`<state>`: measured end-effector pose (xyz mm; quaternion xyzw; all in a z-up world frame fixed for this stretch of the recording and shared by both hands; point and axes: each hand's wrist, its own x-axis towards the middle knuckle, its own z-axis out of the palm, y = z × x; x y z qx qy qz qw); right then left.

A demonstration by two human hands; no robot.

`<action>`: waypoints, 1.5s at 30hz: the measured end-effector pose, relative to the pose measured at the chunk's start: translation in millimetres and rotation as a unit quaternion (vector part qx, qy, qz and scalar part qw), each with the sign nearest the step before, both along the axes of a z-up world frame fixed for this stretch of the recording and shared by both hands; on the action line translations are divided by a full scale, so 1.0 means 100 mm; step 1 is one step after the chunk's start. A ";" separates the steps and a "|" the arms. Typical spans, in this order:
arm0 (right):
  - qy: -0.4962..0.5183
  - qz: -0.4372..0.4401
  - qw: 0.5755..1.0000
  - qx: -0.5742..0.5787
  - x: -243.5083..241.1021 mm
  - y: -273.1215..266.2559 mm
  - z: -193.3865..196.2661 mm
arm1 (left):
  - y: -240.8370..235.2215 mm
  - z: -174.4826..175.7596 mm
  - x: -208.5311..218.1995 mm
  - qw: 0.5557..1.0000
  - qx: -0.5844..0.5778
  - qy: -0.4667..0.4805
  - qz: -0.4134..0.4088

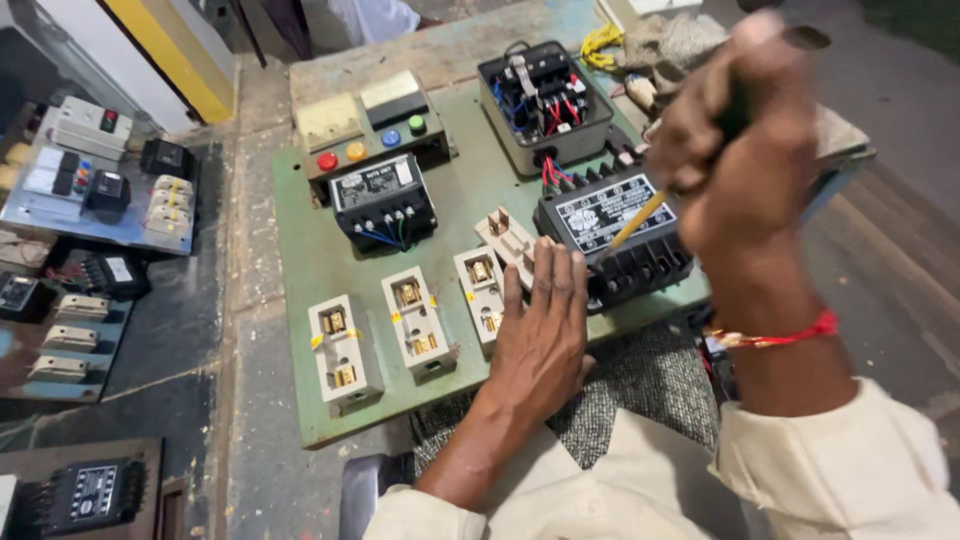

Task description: The person assembles an electrical panel by using a screwdriver to tighten screws on a controller and connecting wires using pliers.

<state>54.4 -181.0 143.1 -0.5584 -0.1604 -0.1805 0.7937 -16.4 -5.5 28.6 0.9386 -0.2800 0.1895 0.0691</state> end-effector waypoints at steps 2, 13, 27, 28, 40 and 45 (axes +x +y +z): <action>-0.055 0.032 0.998 0.003 -0.04 -0.31 -0.01 | 0.03 0.06 -0.02 0.999 -0.038 0.023 -0.024; 0.013 -0.194 0.915 -0.354 -0.74 -0.57 0.04 | 0.03 0.61 0.98 0.974 -0.060 0.219 -0.017; 0.021 -0.135 0.936 -0.324 -0.58 -0.96 -0.49 | 0.08 0.55 1.00 0.979 -0.077 0.181 -0.057; 0.023 -0.135 0.933 -0.333 -0.56 -0.94 -0.51 | 0.09 0.55 1.00 0.977 -0.082 0.187 -0.056; 0.168 -0.155 0.800 -0.554 0.32 -0.96 -0.55 | 0.13 0.53 0.93 0.988 -0.070 0.136 -0.032; 0.166 -0.126 0.731 -0.650 1.16 -0.91 -0.61 | 0.12 0.50 0.99 0.985 -0.057 0.162 -0.012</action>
